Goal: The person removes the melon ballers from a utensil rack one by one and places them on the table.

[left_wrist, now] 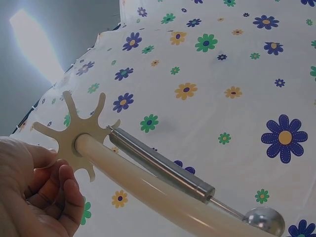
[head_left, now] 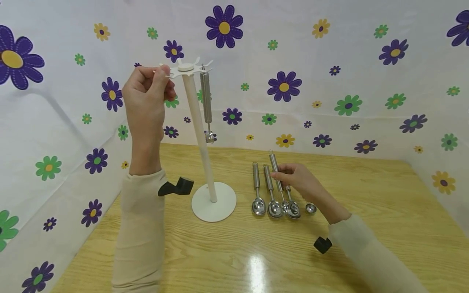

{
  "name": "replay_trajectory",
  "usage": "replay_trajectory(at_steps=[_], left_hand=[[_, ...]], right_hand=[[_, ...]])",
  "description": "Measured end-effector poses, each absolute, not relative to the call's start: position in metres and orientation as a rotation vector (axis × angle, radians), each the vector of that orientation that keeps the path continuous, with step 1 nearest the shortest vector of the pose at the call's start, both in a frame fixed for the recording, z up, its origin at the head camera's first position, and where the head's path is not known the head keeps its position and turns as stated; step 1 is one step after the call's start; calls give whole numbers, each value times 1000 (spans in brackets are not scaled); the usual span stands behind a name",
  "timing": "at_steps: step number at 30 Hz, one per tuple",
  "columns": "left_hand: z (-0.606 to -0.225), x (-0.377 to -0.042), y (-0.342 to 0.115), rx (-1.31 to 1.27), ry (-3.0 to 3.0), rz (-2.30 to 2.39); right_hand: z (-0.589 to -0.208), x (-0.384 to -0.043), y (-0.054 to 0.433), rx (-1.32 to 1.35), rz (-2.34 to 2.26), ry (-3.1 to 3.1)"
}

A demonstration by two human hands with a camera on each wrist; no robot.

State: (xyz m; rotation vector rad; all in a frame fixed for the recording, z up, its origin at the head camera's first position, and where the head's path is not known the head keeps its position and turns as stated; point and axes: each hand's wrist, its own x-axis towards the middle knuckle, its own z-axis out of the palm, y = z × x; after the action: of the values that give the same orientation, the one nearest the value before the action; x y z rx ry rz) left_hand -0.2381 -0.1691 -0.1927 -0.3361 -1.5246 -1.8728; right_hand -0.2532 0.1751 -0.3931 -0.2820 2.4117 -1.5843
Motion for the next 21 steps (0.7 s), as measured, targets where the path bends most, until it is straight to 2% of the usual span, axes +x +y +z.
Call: replay_trajectory(at_steps=[21], left_hand=[[-193,-236,-169,-345,-1517,-1881]], right_hand=[[-411,-251,259,-164,-1566,2496]])
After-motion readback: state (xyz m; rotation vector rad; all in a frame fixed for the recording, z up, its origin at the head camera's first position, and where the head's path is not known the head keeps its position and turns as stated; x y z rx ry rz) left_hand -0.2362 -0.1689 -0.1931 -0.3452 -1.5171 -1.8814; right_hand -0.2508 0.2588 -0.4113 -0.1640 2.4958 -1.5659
